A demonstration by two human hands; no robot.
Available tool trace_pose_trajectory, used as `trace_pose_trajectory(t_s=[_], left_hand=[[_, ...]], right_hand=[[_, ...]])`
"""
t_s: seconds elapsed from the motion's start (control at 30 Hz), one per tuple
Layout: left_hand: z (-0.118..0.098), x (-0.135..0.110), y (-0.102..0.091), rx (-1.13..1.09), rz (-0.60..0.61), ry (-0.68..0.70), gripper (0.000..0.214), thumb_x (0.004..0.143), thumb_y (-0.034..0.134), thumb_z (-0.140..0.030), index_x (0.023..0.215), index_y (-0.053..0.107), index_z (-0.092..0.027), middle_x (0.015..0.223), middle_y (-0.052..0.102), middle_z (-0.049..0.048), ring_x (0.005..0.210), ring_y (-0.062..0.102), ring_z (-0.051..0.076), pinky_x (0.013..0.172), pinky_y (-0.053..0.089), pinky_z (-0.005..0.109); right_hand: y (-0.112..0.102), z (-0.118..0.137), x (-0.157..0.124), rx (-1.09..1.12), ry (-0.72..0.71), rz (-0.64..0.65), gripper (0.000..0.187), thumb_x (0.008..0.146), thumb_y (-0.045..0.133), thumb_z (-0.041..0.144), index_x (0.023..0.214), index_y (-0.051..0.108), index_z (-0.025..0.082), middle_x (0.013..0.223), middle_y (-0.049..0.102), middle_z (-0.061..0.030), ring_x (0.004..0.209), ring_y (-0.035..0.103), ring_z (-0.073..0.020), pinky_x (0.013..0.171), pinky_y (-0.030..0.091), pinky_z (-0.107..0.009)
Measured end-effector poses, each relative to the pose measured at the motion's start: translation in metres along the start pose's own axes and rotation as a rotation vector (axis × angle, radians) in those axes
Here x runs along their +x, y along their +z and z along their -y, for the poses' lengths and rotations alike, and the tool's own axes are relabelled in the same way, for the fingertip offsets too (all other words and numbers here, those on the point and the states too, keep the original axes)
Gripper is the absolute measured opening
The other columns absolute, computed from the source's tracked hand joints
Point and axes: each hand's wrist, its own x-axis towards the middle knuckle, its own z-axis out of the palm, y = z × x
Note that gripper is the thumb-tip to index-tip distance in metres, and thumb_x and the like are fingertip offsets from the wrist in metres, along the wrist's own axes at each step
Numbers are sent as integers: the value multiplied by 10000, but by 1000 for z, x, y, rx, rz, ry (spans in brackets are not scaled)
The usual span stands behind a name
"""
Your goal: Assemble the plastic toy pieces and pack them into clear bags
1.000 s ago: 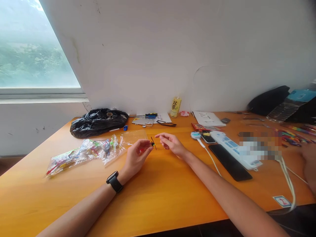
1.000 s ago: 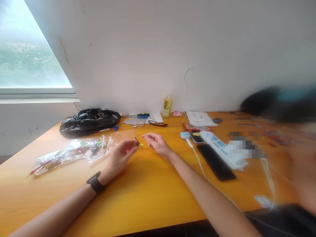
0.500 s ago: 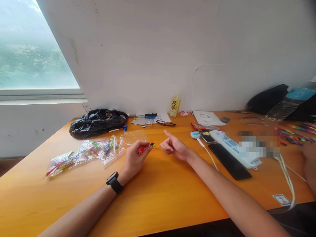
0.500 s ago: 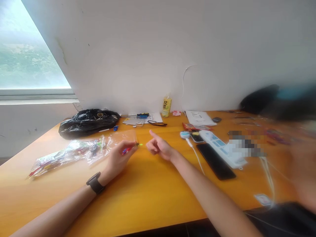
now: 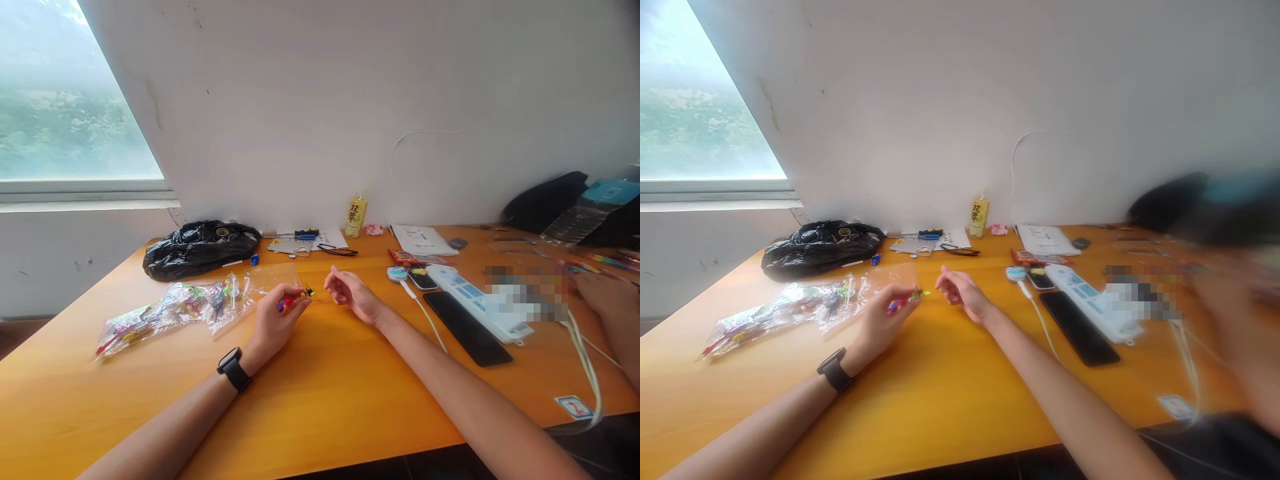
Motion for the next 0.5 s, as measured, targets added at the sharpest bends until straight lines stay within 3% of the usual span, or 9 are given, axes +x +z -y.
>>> trace_pose_trajectory(t_s=[0.27,0.5], left_hand=[[1,-1,0,51,7,12,194,897,776,-385,958,735,-206,957,791,63,813,699,185,717,566,292],[5,-1,-2,128,21,58,182,898,770,-367,983,728,-211,904,765,42,738,667,162,673,535,275]], right_hand=[[3,2,-4,-72,-22,62,441,932,656,639,938,728,204,703,498,19,580,344,-111,545,220,-278],[7,-2,-6,-175,-35,145,395,915,691,585,950,723,193,713,546,18,579,370,-106,562,269,-272]])
